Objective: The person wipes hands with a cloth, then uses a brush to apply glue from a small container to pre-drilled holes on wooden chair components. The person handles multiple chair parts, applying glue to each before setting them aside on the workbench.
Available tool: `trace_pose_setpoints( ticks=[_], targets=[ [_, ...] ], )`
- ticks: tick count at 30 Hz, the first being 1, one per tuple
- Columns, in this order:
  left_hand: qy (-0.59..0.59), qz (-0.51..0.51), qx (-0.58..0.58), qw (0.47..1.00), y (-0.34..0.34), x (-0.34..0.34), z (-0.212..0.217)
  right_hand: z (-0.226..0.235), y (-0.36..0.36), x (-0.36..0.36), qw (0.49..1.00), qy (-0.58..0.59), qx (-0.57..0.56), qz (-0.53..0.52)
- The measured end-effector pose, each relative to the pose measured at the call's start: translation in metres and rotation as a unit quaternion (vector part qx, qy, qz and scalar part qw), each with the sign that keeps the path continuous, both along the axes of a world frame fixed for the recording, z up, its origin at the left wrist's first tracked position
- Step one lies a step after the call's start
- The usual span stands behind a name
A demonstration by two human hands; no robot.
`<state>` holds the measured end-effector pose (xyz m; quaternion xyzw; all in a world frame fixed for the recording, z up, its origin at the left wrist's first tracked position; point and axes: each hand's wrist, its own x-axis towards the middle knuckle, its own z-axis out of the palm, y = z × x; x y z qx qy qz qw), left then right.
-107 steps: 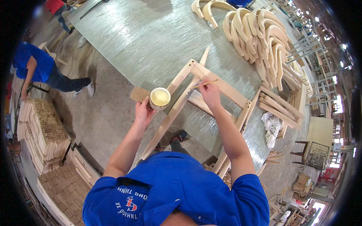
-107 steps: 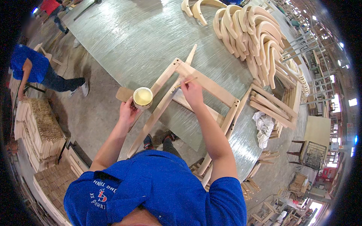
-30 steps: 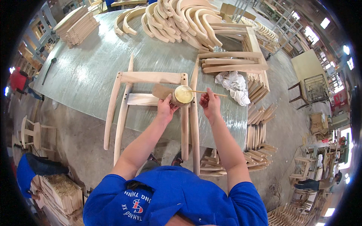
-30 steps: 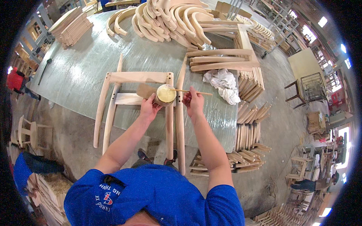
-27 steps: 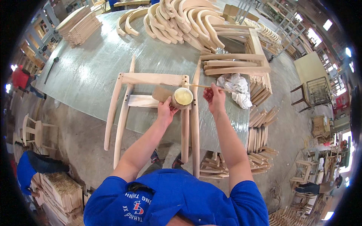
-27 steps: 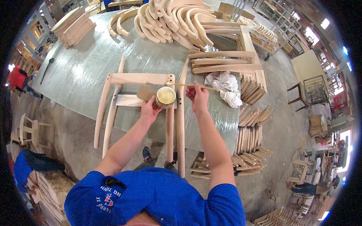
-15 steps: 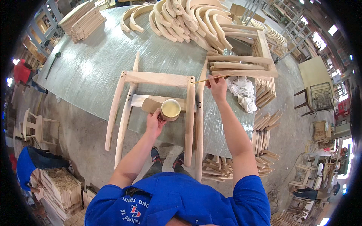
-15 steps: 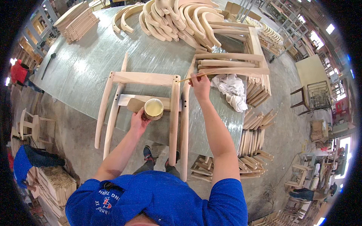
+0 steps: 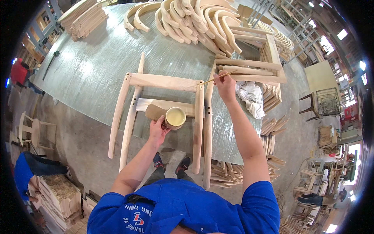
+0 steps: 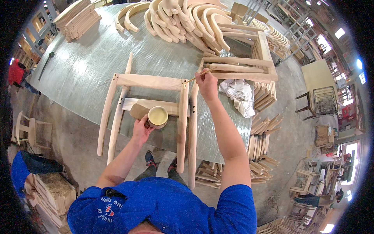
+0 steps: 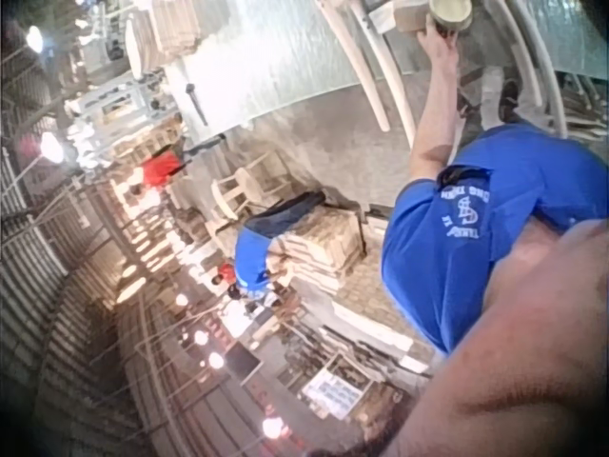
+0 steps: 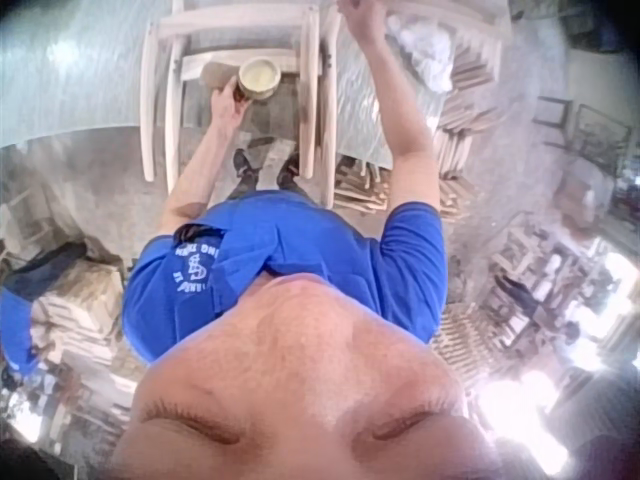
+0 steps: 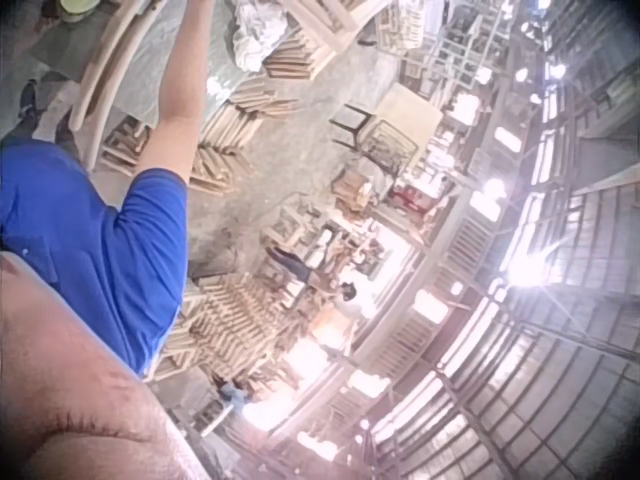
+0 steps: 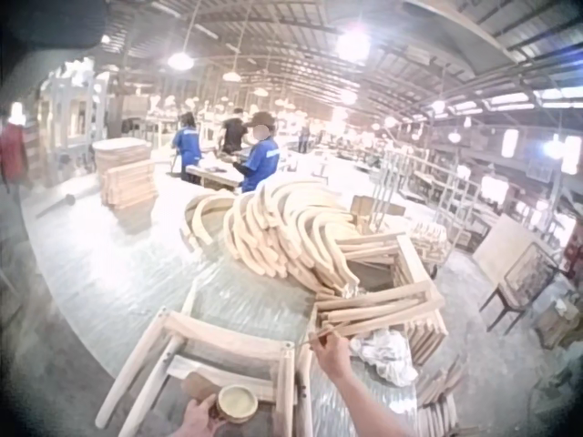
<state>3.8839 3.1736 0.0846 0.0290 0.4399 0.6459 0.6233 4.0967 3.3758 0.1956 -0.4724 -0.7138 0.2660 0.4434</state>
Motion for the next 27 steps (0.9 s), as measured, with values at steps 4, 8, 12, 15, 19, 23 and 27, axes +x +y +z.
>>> trace_pose_setpoints(
  ticks=[4, 8, 12, 15, 19, 23, 27],
  targets=[
    [-0.006, 0.003, 0.002, 1.0, -0.001, -0.002, 0.004, -0.001, 0.001, -0.004, 0.998, -0.043, 0.038, 0.014],
    [-0.005, -0.01, 0.008, 1.0, -0.004, -0.009, 0.003, 0.003, 0.003, -0.012, 0.998, -0.05, 0.04, 0.008],
    [-0.003, -0.009, 0.002, 1.0, -0.006, -0.013, 0.002, 0.004, 0.008, -0.018, 0.997, -0.059, 0.046, 0.016],
    [-0.005, -0.014, 0.007, 1.0, -0.005, -0.014, 0.0, -0.001, 0.013, -0.02, 0.993, -0.083, 0.074, 0.032],
    [-0.01, -0.002, -0.005, 1.0, -0.006, -0.016, 0.0, -0.005, 0.012, -0.031, 0.985, -0.149, 0.051, 0.069],
    [-0.008, -0.019, 0.001, 1.0, -0.006, -0.019, 0.0, 0.002, 0.015, -0.035, 0.982, -0.162, 0.062, 0.072],
    [-0.002, -0.009, 0.013, 1.0, -0.008, -0.018, 0.007, 0.009, 0.013, -0.035, 0.986, -0.147, 0.046, 0.062]
  ],
)
